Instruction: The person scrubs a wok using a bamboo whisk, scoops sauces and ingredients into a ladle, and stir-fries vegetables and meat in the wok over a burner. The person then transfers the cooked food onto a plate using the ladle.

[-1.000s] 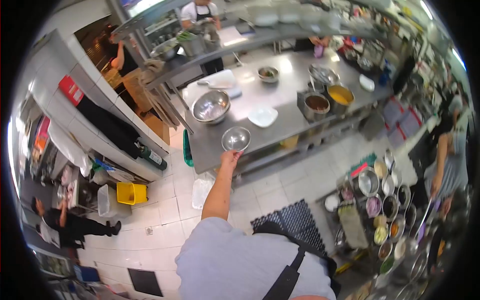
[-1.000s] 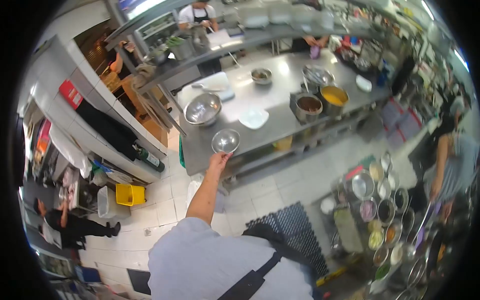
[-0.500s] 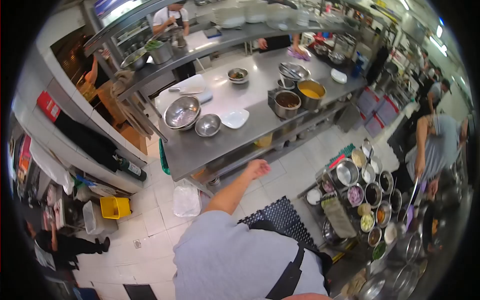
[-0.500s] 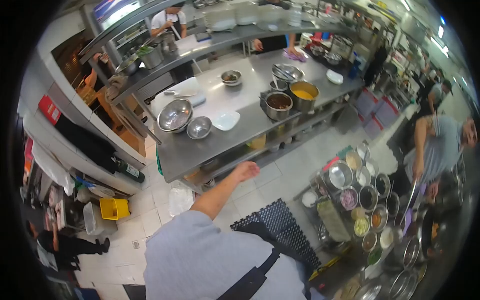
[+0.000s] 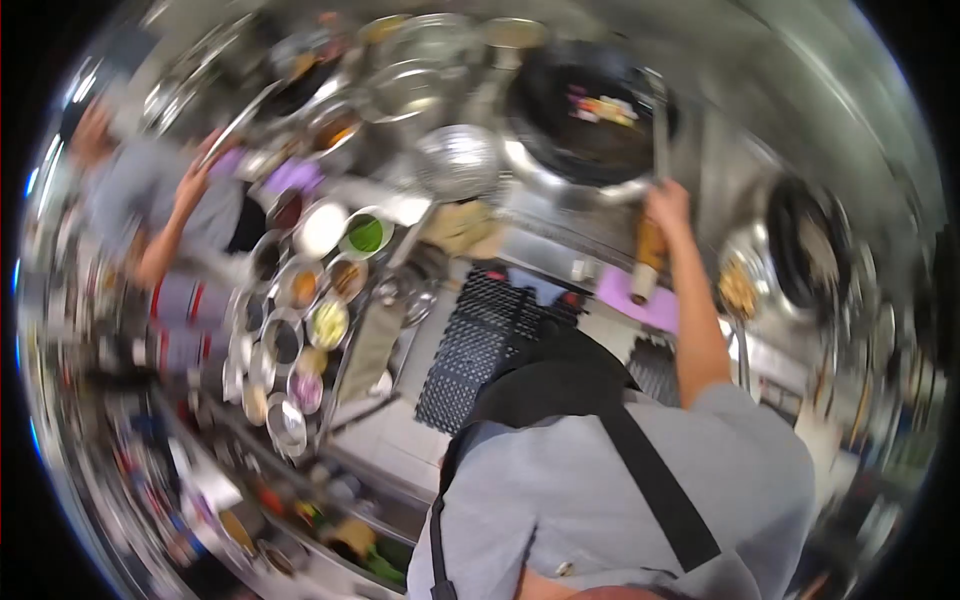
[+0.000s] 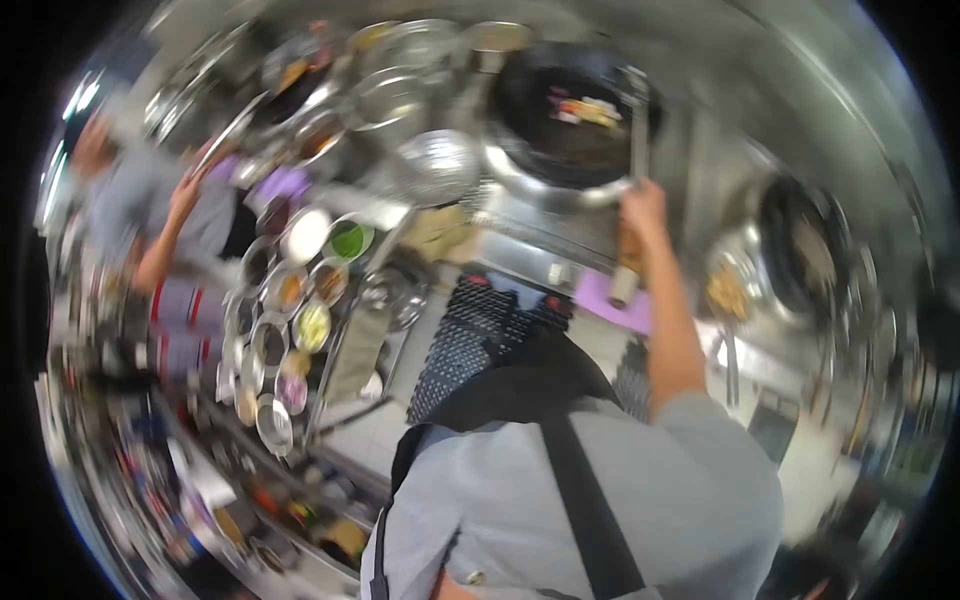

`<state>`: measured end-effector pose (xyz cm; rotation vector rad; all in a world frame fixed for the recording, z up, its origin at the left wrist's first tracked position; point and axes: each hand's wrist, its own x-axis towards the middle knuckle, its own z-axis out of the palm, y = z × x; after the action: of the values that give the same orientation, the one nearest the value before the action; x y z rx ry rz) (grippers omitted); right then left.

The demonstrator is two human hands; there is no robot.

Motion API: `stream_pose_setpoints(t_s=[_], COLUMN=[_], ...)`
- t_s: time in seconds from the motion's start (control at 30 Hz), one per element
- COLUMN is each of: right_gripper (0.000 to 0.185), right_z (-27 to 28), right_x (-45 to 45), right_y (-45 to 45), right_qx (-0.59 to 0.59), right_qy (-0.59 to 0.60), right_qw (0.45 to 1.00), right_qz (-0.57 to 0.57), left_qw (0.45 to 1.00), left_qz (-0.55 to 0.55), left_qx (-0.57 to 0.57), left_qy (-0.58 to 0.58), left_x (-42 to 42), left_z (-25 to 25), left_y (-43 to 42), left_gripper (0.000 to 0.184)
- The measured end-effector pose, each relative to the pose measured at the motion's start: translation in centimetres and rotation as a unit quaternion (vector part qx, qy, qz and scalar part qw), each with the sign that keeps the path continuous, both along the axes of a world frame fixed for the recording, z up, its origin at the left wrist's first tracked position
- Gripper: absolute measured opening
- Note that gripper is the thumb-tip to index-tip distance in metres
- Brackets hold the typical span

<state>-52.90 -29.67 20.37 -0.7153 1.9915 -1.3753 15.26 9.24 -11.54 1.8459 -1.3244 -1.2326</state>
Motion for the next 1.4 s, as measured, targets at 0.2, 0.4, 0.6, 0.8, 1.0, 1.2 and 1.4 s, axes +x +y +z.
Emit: stream_pose_setpoints(t_s=[0.2,0.4,0.6,0.8,1.0,1.2,1.4], right_gripper=[0.011,0.014,0.023,0.06,0.042,0.043,0.03], right_z=[3.0,4.1,3.7,8.8,11.5,15.1,10.1], right_x=[1.0,-0.8,0.1,7.4,14.1,26.3,42.8], right_y=[0.4,-3.8,-5.1,3.2,2.6,-9.4,-23.4], right_qx=[-0.036,-0.023,0.019,0.178,0.07,0.147,0.097], right_qy=[-0.176,-0.05,0.148,0.262,-0.211,-0.337,-0.079], right_qw=[0.981,0.994,0.968,0.933,0.949,0.833,0.76], right_qz=[0.079,0.089,0.2,0.172,0.224,0.414,0.638], left_qw=[0.98,0.947,0.953,0.979,0.959,0.897,0.87], left_qz=[-0.041,0.059,-0.048,0.008,0.136,0.276,0.359], left_qx=[0.186,0.214,0.241,0.158,0.243,0.315,0.27], left_qy=[0.049,0.232,0.176,0.13,0.052,0.141,0.204], left_x=[-3.6,-6.8,-8.8,-9.7,-5.4,-3.7,-4.1], left_z=[4.0,6.8,7.1,8.1,5.1,2.0,4.6], left_y=[-10.6,-25.1,-36.8,-37.7,-29.1,-19.5,-16.5], left_gripper=[0.018,0.021,0.021,0.013,0.017,0.023,0.019])
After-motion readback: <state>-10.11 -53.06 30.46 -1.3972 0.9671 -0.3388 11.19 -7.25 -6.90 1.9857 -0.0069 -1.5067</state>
